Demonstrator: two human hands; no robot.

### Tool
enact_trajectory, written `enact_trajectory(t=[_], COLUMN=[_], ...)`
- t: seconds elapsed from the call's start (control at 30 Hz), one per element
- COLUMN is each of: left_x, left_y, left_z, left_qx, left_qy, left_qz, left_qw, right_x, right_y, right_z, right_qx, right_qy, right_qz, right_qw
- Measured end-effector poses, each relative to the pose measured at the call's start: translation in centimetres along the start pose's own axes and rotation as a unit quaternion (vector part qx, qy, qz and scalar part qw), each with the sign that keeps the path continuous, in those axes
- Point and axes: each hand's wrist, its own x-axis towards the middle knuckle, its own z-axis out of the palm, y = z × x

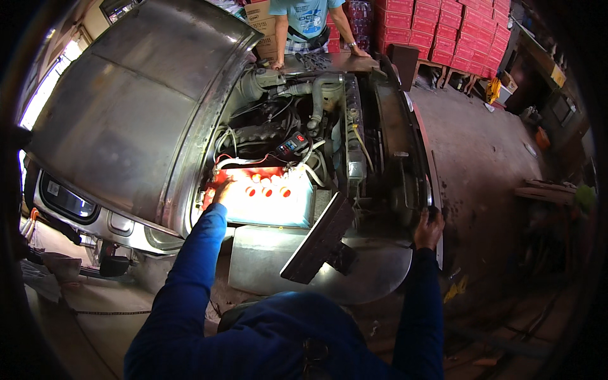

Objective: The person works under the open hood of a car, using a portable light to illuminate the engine bay. They manipulate wires and components near the red valve cover, then use a wrench to tighten or loosen a bolt on the engine. Another person is visible in the background working on the engine as well.

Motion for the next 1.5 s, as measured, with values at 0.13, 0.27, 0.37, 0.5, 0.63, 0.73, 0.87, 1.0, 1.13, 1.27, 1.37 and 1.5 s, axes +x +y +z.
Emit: enact_trajectory(t=[0.13, 0.27, 0.37, 0.5, 0.63, 0.73, 0.87, 1.0, 1.13, 1.27, 1.37, 1.5], left_x=[-0.4, -0.7, -0.6, -0.4, -0.9, -1.3, -1.2, -0.9, -0.6, -1.0, -1.3, -0.3], left_y=[0.9, 1.8, 1.7, 0.8, 0.2, 0.3, 0.1, -1.0, -0.8, 0.3, 0.0, -1.9], left_z=[-1.2, -1.6, -1.2, -0.9, -1.7, -2.5, -2.3, -1.0, 1.1, 2.8, 2.9, 0.9], left_qx=[-0.001, 0.002, 0.036, -0.042, -0.082, -0.107, -0.016, -0.073, -0.088, 0.085, -0.030, -0.124], left_qy=[-0.008, 0.053, 0.002, -0.020, -0.041, -0.067, -0.015, 0.003, 0.051, 0.073, 0.082, 0.018], left_qz=[0.032, 0.041, -0.021, -0.040, 0.059, 0.091, 0.093, 0.066, 0.009, -0.134, -0.097, 0.064], left_qw=[0.999, 0.998, 0.999, 0.998, 0.994, 0.988, 0.995, 0.995, 0.995, 0.985, 0.991, 0.990], right_x=[-0.1, -0.1, -0.1, 0.2, 0.3, 0.1, 0.1, 0.2, 0.1, 0.1, 0.2, 0.3], right_y=[-0.1, -0.2, -0.1, 0.1, 0.2, 0.0, -0.2, -0.2, -0.2, -0.1, -0.1, -0.2], right_z=[0.0, -0.1, -0.1, 0.0, 0.0, -0.1, -0.2, -0.1, 0.1, -0.1, -0.1, 0.0], right_qx=[-0.021, -0.045, -0.003, 0.025, 0.031, 0.034, 0.030, 0.050, 0.007, 0.059, 0.063, 0.035], right_qy=[0.020, 0.027, 0.018, 0.004, -0.002, 0.011, 0.014, 0.011, 0.044, 0.016, 0.011, 0.025], right_qz=[-0.020, -0.034, -0.015, -0.007, -0.003, -0.002, -0.003, 0.001, -0.016, -0.001, -0.001, 0.000], right_qw=[0.999, 0.998, 1.000, 1.000, 1.000, 0.999, 0.999, 0.999, 0.999, 0.998, 0.998, 0.999])
